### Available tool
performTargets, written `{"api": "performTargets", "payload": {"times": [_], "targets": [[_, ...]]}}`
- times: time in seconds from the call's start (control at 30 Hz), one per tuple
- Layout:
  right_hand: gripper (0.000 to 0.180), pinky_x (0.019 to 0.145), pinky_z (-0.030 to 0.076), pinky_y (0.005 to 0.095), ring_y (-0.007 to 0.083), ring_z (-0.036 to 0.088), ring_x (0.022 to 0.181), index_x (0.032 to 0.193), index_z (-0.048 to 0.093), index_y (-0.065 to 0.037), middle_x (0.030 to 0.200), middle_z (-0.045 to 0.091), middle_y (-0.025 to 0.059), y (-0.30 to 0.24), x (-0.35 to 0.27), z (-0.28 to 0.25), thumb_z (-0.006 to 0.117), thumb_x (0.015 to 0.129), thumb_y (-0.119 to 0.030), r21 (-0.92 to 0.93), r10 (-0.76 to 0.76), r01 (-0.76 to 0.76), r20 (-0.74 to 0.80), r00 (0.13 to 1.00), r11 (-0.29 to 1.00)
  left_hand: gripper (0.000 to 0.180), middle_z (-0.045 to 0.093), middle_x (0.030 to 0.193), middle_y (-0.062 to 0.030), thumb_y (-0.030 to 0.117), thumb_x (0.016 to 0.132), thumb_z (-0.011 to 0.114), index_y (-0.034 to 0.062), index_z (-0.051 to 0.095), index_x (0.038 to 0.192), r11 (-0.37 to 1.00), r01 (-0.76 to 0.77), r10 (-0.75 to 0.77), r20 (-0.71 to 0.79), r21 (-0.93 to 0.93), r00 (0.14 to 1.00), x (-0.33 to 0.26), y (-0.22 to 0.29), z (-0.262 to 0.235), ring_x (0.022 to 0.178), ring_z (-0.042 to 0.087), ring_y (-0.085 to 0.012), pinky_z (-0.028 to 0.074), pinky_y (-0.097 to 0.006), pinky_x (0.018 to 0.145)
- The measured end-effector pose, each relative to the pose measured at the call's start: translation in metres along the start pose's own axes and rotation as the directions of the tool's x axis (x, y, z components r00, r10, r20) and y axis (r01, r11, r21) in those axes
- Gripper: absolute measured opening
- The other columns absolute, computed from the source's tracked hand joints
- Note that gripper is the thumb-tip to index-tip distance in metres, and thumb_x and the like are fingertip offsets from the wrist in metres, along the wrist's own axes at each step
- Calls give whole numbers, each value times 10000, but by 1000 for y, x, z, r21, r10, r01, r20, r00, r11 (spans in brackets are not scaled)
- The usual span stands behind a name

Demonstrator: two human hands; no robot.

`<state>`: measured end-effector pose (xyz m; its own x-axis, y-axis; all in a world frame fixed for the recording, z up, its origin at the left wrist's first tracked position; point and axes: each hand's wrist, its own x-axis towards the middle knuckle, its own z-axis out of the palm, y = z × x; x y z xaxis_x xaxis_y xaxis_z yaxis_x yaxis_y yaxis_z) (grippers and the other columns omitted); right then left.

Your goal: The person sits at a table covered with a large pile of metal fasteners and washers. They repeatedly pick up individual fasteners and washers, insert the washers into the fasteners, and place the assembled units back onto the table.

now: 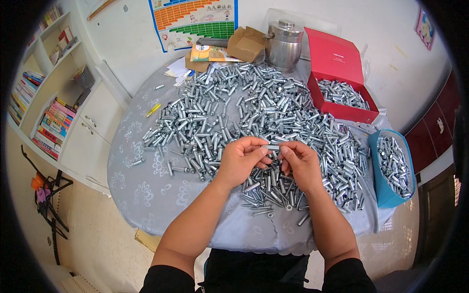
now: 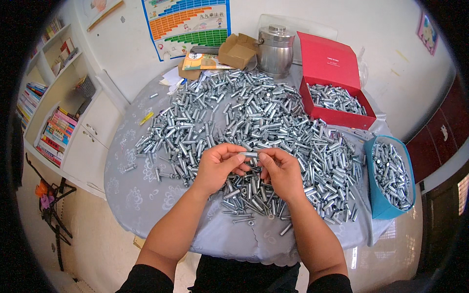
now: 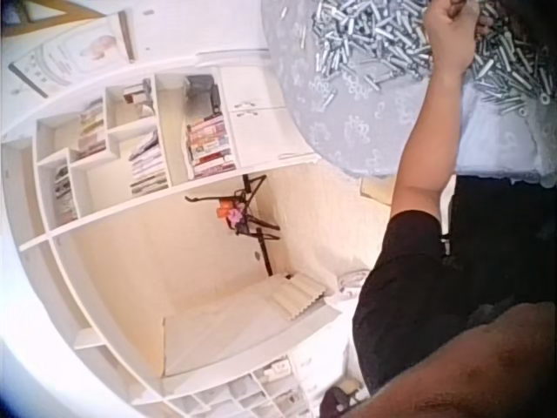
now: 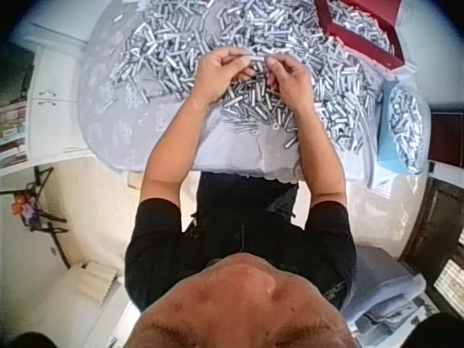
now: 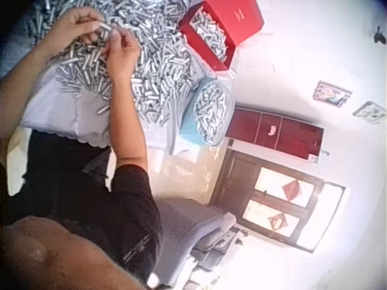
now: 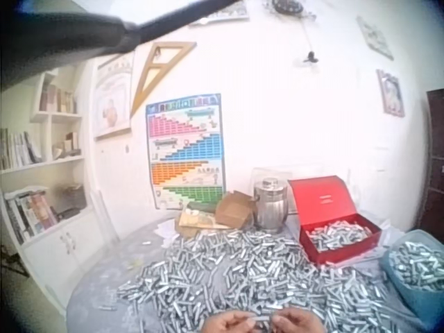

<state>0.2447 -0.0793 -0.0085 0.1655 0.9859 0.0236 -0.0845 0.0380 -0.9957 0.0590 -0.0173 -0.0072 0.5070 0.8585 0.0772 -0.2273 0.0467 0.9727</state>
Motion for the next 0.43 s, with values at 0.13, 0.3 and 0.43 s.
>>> {"api": "performTargets", "payload": {"times": [0.13, 0.3, 0.43], "targets": [[212, 519, 474, 215, 72, 589, 614, 1116, 661, 3, 826, 659, 38, -5, -2, 5, 627, 972, -148, 6, 7, -7, -29, 1000, 1000, 198, 708, 1004, -142, 50, 958, 592, -37, 621, 1134, 1000, 8, -8, 0, -24, 1000, 1, -3, -2, 821, 710, -185, 592, -284, 688], [250, 541, 490, 222, 79, 596, 633, 1171, 645, 2, 851, 659, 36, 1, 1, -1, 638, 963, -135, 13, 5, -5, 20, 1000, 1000, 200, 709, 1001, -141, 55, 957, 597, -35, 622, 1134, 999, 30, -30, -15, -22, 999, 0, -2, -1, 815, 710, -187, 595, -288, 688], [316, 565, 508, 229, 108, 619, 645, 1244, 610, -14, 886, 677, 64, 0, 2, -2, 639, 967, -164, 54, 75, -76, 16, 997, 996, 203, 709, 1010, -141, 61, 957, 600, -28, 625, 1138, 1000, 16, -16, -15, -26, 1000, 1, -1, -1, 812, 710, -196, 597, -291, 695]]}}
